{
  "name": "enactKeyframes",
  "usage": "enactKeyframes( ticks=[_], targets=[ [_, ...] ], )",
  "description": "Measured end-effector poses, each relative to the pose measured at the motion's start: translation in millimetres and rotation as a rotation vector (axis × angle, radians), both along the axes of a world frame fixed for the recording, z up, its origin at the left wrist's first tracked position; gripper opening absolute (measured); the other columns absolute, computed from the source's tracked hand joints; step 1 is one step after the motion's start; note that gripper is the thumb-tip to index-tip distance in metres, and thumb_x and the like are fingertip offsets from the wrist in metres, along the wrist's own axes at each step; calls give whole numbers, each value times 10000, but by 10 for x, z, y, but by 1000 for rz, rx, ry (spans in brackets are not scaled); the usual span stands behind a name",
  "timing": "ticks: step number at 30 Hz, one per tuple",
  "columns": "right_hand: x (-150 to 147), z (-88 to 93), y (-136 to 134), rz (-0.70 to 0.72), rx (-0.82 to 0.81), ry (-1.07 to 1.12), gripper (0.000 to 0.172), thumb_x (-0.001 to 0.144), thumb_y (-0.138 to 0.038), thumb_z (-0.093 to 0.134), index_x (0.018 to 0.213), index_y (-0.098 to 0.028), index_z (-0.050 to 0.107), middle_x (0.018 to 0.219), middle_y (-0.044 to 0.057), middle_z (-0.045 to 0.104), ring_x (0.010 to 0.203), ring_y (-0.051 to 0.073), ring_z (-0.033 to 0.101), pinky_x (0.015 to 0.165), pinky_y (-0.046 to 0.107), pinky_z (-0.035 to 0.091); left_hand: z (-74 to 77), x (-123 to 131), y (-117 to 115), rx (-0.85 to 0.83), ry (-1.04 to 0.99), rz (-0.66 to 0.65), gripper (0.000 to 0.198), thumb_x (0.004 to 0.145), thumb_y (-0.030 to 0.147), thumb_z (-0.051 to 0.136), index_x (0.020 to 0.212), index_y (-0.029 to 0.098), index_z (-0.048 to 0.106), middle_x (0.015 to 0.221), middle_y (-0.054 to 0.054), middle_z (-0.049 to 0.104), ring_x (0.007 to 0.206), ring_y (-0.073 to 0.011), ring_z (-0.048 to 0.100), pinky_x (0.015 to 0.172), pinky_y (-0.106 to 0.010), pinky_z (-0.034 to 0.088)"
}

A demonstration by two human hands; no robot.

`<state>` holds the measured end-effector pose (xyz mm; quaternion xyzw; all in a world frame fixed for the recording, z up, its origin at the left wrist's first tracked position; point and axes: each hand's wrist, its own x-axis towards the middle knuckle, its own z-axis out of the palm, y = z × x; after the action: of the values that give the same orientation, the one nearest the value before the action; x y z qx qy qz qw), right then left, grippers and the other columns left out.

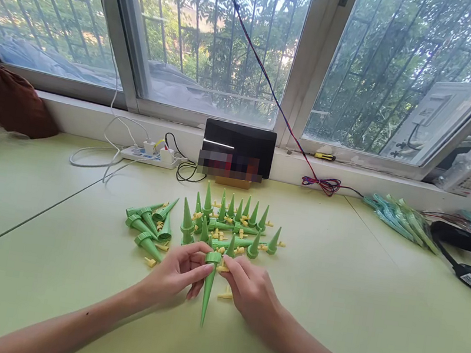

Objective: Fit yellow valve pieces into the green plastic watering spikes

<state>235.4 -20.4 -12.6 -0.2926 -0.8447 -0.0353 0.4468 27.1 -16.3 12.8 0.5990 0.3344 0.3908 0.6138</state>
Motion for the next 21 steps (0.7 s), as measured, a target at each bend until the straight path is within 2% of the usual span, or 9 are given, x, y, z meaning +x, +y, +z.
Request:
enactKeyframes(
  ticks=[11,17,21],
  targets=[
    [14,1,-4,20,-69,-63,180,1088,-176,423,1199,-184,564,789,47,644,625,177,570,569,266,451,-128,-50,-7,99,117,-9,336,955,469,646,1068,169,543,611,69,515,472,-100,529,477,-217,449],
    [6,34,-50,4,-164,-106,221,1106,-212,366,1063,-179,581,770,37,595,605,173,528,560,270,401,-92,-67,-26,216,230,30,309,964,435,638,1096,165,568,635,41,561,531,-126,574,528,-236,477],
    [10,46,-59,12,-192,-128,293,1114,-225,320,983,-180,578,768,41,579,619,176,518,569,274,382,-41,-46,-47,231,231,36,291,957,416,641,1077,156,586,640,33,565,546,-134,578,548,-247,490]
  ],
)
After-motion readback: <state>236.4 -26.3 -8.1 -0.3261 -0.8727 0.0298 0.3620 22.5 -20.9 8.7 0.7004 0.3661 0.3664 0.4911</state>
